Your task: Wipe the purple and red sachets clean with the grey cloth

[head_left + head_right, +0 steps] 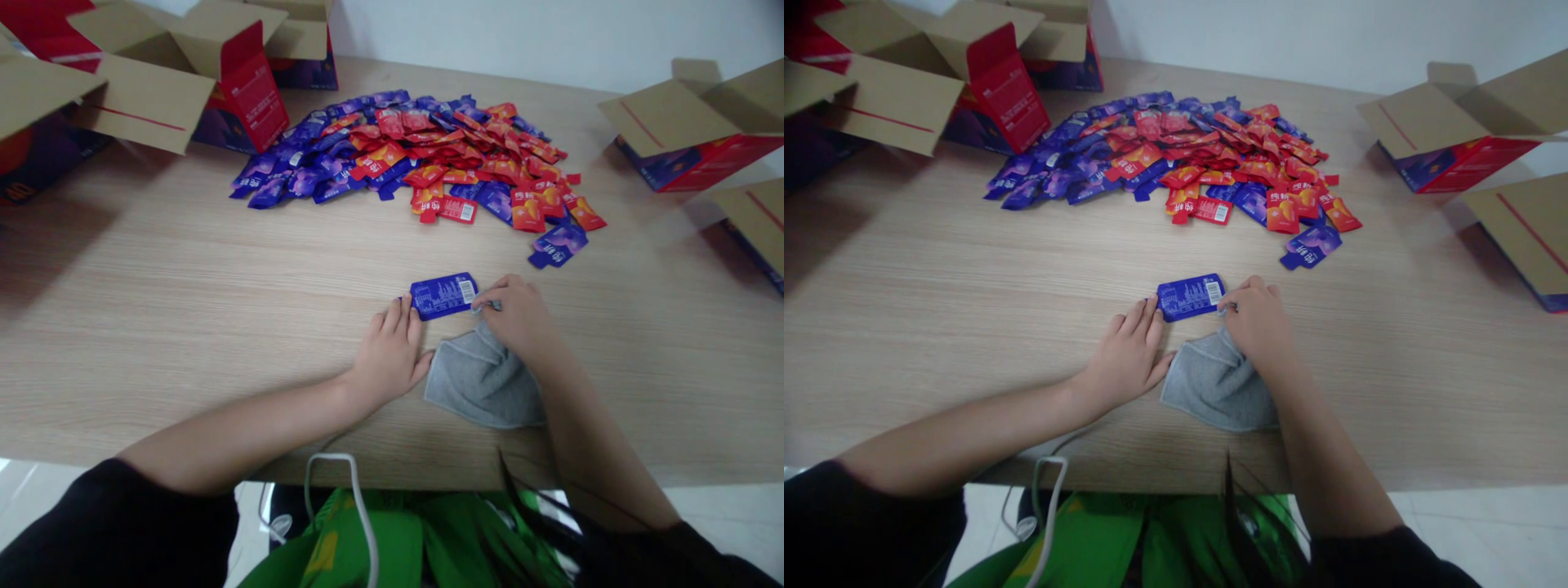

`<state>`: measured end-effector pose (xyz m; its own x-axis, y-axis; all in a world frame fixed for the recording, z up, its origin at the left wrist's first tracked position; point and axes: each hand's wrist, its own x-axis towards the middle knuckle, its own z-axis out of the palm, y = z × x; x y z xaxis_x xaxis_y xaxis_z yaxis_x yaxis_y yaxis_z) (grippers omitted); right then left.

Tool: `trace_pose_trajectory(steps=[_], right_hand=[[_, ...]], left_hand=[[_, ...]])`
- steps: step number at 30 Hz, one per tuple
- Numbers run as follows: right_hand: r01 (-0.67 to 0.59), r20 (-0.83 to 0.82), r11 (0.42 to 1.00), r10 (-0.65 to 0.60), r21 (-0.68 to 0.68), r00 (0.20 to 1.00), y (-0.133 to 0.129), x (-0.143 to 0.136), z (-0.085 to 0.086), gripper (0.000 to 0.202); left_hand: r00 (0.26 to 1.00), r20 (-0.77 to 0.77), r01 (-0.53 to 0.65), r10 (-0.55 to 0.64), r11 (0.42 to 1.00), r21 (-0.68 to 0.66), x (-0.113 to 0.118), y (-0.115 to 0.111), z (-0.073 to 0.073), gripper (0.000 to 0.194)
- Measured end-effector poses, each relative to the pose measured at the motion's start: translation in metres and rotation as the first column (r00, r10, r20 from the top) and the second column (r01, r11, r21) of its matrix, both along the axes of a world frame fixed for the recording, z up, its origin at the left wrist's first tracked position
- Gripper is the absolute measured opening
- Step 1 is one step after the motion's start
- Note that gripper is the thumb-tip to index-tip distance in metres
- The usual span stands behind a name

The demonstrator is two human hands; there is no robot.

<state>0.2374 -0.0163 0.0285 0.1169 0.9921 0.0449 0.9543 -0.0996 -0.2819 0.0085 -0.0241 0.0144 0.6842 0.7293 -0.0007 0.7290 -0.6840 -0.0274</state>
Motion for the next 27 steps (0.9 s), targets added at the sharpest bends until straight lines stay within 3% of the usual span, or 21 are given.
trace_pose_trajectory(steps=[4,8,12,15,20,23,27], right_hand=[[0.031,0.040,1.000,-0.031,0.004,0.999,0.006,0.010,0.000,0.028],[0.024,-0.061,0.999,-0.022,0.044,0.998,0.009,0.016,0.008,0.025],[0.028,-0.161,0.963,0.016,0.269,0.987,0.006,0.004,0.022,0.023],[-0.085,-0.127,0.923,0.141,0.374,0.982,0.001,-0.022,0.020,0.025],[-0.304,-0.041,0.923,0.322,0.237,0.946,-0.003,-0.065,-0.005,0.031],[-0.305,-0.011,0.932,0.313,0.195,0.950,-0.002,-0.069,-0.011,0.029],[-0.233,-0.019,0.954,0.241,0.187,0.970,-0.001,-0.053,-0.009,0.026]], left_hand=[[1.000,0.014,-0.011,0.012,1.000,-0.017,0.000,0.000,-0.001,0.071],[0.999,0.046,-0.001,0.002,1.000,-0.023,-0.002,0.001,-0.002,0.069],[0.998,0.065,0.020,-0.020,1.000,-0.008,-0.003,0.002,-0.002,0.065],[0.997,0.071,0.037,-0.037,0.999,-0.007,-0.003,0.003,-0.001,0.064],[0.996,0.077,0.048,-0.046,0.999,-0.018,-0.003,0.004,0.000,0.061],[0.996,0.074,0.041,-0.040,0.999,-0.013,-0.002,0.003,0.000,0.061],[0.998,0.050,0.032,-0.032,0.999,0.000,-0.002,0.002,-0.001,0.062]])
